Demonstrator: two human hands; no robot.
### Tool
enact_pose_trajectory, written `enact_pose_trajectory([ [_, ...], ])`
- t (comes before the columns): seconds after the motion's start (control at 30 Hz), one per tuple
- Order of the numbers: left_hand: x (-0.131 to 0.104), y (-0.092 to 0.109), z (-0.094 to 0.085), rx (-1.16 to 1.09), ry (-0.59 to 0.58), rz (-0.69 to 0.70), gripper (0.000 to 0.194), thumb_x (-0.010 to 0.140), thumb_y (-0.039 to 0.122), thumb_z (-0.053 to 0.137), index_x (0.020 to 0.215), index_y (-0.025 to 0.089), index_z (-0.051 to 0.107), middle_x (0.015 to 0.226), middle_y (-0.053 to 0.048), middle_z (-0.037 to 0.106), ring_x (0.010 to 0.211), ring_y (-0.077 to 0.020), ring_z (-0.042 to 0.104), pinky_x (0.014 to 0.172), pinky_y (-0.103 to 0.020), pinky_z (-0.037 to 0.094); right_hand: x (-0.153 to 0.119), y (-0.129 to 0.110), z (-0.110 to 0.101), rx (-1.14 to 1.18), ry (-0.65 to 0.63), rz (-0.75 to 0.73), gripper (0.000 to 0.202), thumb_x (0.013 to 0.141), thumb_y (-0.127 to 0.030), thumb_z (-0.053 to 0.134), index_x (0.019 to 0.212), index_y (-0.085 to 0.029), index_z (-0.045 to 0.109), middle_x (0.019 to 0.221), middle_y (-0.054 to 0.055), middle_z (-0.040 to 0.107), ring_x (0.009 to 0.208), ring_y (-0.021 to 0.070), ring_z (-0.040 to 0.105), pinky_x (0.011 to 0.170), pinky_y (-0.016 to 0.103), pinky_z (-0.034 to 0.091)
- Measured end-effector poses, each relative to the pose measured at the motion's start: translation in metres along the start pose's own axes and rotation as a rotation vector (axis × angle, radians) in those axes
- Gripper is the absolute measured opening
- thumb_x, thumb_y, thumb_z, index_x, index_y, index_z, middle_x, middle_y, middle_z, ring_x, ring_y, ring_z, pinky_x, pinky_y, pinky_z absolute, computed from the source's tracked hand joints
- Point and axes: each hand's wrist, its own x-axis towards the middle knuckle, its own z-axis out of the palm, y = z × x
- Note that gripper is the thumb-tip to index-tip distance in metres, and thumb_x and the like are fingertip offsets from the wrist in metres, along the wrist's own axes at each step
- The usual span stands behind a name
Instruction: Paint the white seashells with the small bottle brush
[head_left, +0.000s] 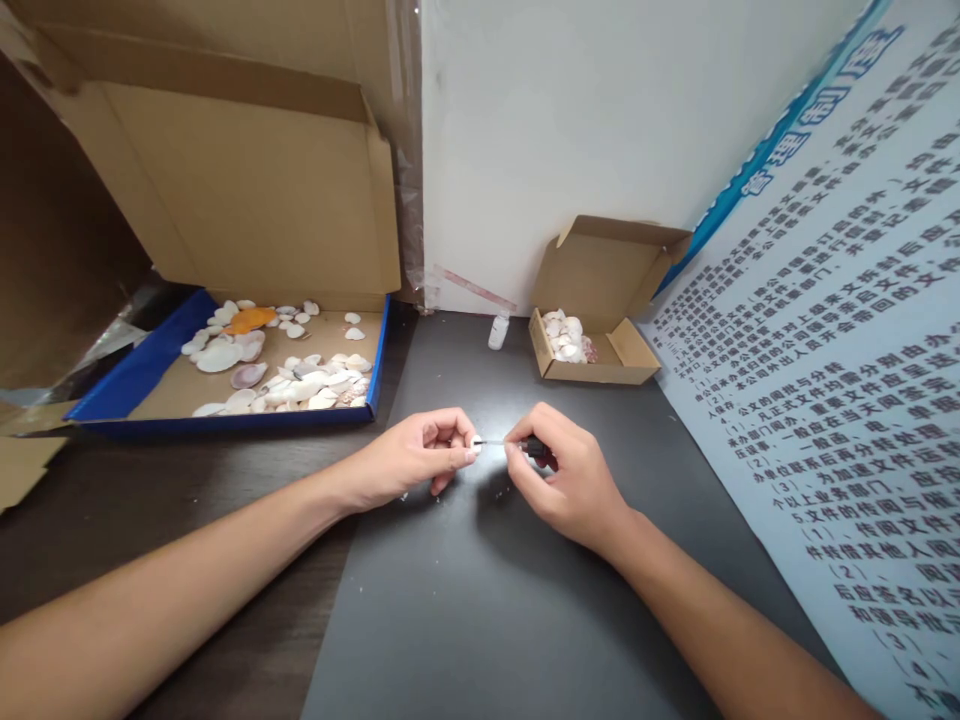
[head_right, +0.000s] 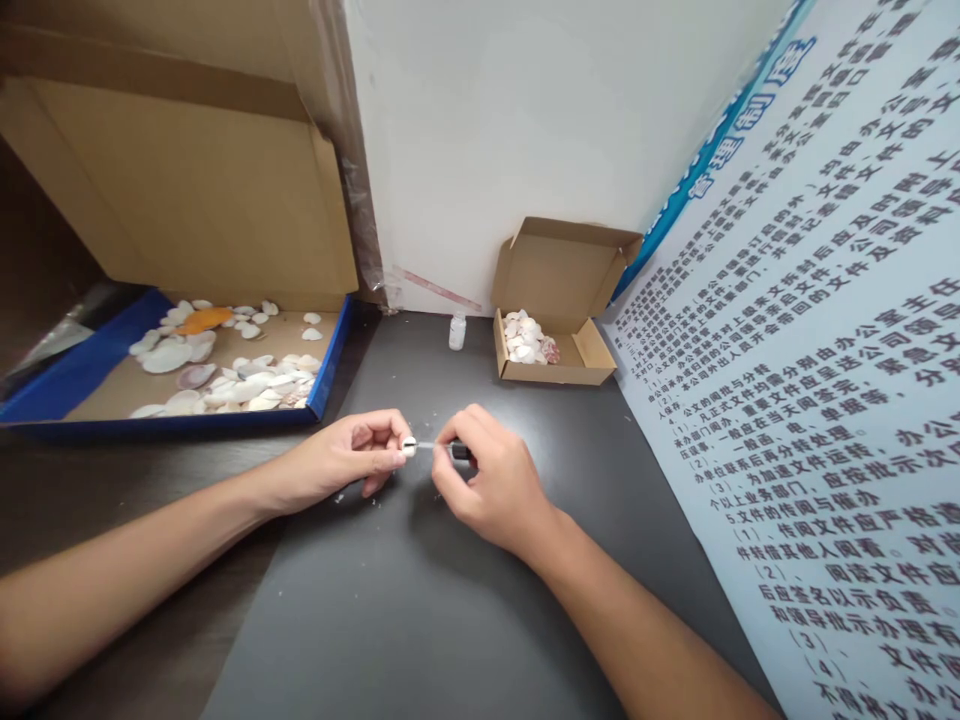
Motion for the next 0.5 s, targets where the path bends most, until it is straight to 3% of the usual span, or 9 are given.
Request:
enact_pose_trajectory([
  [0.23,-0.0003,-0.0005,-0.0003,0.010,-0.001,0.013,0.029,0.082,0.041,0.070,0.082,0.019,0.051,0.061,0.007,0.049,0.048,-0.0062,0.046,0.051,-0.021,0.037,0.0017,-0.0010,0.0000,0.019,0.007,-0.027,0.018,0.084,-0.015,0.054,0.068,-0.021,0.048,0.063,-0.003,0.050,0.055,0.0108,0.043,0.052,0.024,0.035],
  [0.5,0.0008,-0.0037,-0.0012,0.018,-0.014,0.021,0.025,0.083,0.038,0.069,0.083,0.019,0.053,0.063,0.007,0.049,0.049,-0.0058,0.046,0.050,-0.020,0.038,0.0013,0.0000,0.0029,0.012,0.018,0.049,0.023,0.086,-0.017,0.053,0.065,-0.021,0.047,0.059,-0.003,0.051,0.053,0.0104,0.044,0.051,0.024,0.034],
])
